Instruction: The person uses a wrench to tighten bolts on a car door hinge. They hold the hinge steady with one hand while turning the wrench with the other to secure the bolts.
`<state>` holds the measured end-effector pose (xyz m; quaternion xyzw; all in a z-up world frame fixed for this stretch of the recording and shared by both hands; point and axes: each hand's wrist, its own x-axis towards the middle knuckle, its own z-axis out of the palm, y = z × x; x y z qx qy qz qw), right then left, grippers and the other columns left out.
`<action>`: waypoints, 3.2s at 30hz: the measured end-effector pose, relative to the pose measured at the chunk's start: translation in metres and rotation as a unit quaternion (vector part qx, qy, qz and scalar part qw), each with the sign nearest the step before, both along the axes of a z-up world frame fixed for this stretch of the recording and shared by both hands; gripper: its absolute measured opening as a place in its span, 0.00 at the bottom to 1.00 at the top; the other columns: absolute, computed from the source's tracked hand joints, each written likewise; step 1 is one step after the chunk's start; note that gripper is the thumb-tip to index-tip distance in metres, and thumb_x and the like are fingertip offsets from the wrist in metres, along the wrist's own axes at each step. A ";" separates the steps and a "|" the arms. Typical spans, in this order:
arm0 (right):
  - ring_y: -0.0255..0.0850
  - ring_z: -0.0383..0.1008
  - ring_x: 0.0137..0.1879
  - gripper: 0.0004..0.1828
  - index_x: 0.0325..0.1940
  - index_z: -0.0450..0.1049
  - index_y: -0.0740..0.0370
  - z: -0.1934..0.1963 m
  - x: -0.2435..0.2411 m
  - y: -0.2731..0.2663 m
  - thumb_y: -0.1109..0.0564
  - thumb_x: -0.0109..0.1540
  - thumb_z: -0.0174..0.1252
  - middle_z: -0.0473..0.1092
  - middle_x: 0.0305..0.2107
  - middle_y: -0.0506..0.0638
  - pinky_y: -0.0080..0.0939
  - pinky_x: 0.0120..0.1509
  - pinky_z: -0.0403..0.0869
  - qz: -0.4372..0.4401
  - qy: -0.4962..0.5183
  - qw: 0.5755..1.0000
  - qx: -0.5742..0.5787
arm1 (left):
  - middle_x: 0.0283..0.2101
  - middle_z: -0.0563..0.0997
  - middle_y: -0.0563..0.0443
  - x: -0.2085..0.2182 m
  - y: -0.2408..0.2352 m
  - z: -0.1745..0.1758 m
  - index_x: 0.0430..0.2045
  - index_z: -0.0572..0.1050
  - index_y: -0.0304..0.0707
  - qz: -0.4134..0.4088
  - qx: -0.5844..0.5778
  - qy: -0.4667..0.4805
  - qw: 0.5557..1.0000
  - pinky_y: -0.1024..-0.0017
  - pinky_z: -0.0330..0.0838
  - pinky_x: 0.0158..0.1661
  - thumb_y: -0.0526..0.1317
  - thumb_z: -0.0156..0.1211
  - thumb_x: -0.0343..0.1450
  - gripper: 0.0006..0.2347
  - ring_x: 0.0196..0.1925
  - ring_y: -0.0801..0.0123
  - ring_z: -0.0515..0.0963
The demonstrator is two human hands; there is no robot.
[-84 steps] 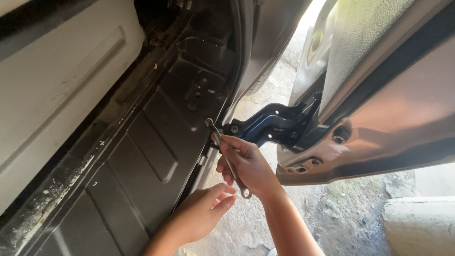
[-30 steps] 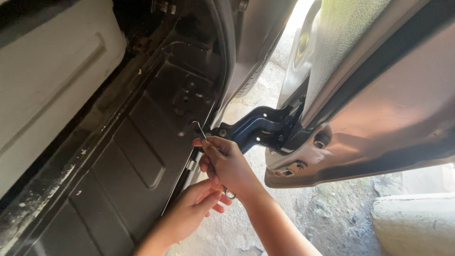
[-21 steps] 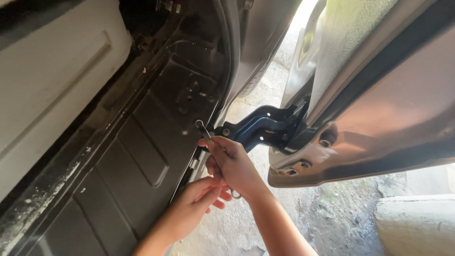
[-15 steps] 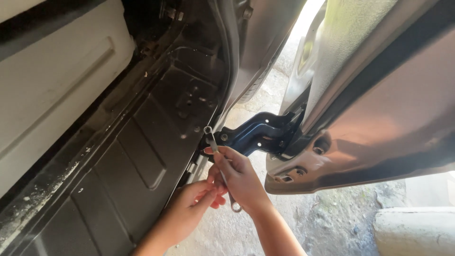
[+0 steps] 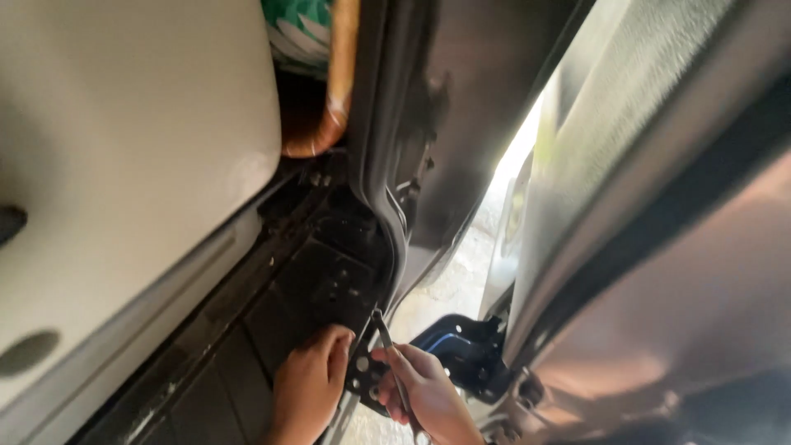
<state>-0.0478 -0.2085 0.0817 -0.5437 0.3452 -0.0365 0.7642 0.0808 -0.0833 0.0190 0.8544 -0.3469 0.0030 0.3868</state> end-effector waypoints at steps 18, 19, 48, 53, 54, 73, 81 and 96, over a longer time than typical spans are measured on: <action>0.43 0.66 0.15 0.16 0.53 0.72 0.65 0.019 0.052 0.000 0.50 0.73 0.47 0.69 0.18 0.60 0.34 0.14 0.59 0.000 0.004 1.000 0.004 | 0.37 0.81 0.64 0.025 -0.005 -0.027 0.42 0.75 0.62 0.011 0.042 -0.131 0.990 0.58 0.73 0.19 0.52 0.51 0.73 0.08 0.25 0.57 0.83; 0.43 0.66 0.15 0.16 0.53 0.72 0.65 0.019 0.051 0.003 0.50 0.73 0.47 0.69 0.18 0.60 0.34 0.14 0.59 0.001 0.006 1.000 0.006 | 0.37 0.81 0.64 0.023 -0.003 -0.026 0.42 0.75 0.62 0.012 0.044 -0.129 0.991 0.58 0.73 0.19 0.52 0.51 0.73 0.08 0.25 0.57 0.83; 0.35 0.63 0.15 0.17 0.59 0.73 0.61 0.035 0.042 0.023 0.52 0.75 0.43 0.69 0.16 0.52 0.30 0.16 0.57 -0.044 0.063 0.997 -0.003 | 0.41 0.82 0.54 0.005 0.001 -0.011 0.50 0.75 0.54 -0.010 0.065 -0.166 0.984 0.57 0.76 0.26 0.50 0.50 0.73 0.13 0.30 0.54 0.84; 0.36 0.62 0.14 0.18 0.62 0.73 0.63 0.019 0.045 -0.002 0.54 0.73 0.46 0.67 0.16 0.55 0.30 0.13 0.54 -0.027 0.016 0.998 0.051 | 0.39 0.81 0.56 0.008 0.000 0.001 0.47 0.76 0.56 -0.010 0.051 -0.174 0.983 0.58 0.76 0.27 0.48 0.51 0.74 0.11 0.32 0.55 0.83; 0.36 0.63 0.13 0.19 0.65 0.72 0.61 0.019 0.043 0.001 0.53 0.73 0.46 0.68 0.15 0.55 0.29 0.13 0.54 -0.026 0.035 0.998 0.039 | 0.41 0.82 0.54 0.005 0.003 -0.001 0.48 0.76 0.55 -0.019 0.061 -0.166 0.984 0.57 0.76 0.27 0.48 0.51 0.74 0.12 0.31 0.54 0.84; 0.32 0.52 0.16 0.16 0.51 0.73 0.65 0.011 0.049 0.023 0.52 0.75 0.44 0.59 0.17 0.50 0.29 0.16 0.48 -0.115 -0.027 0.986 0.116 | 0.31 0.84 0.59 0.003 -0.001 0.008 0.37 0.75 0.60 -0.003 0.050 -0.070 0.996 0.54 0.72 0.25 0.48 0.48 0.74 0.06 0.29 0.55 0.83; 0.34 0.55 0.16 0.15 0.51 0.71 0.67 0.006 0.045 0.022 0.52 0.74 0.44 0.61 0.17 0.52 0.30 0.16 0.51 -0.109 -0.027 0.989 0.098 | 0.35 0.84 0.60 0.001 0.003 0.007 0.36 0.75 0.56 -0.022 0.045 -0.097 0.994 0.56 0.73 0.25 0.47 0.48 0.74 0.07 0.30 0.56 0.83; 0.32 0.50 0.18 0.16 0.56 0.74 0.63 0.034 0.015 0.028 0.57 0.73 0.42 0.59 0.18 0.46 0.31 0.20 0.48 -0.056 0.061 0.996 -0.031 | 0.40 0.86 0.60 0.001 0.006 0.000 0.43 0.75 0.57 -0.020 0.024 -0.098 0.995 0.53 0.74 0.28 0.45 0.48 0.74 0.08 0.34 0.54 0.85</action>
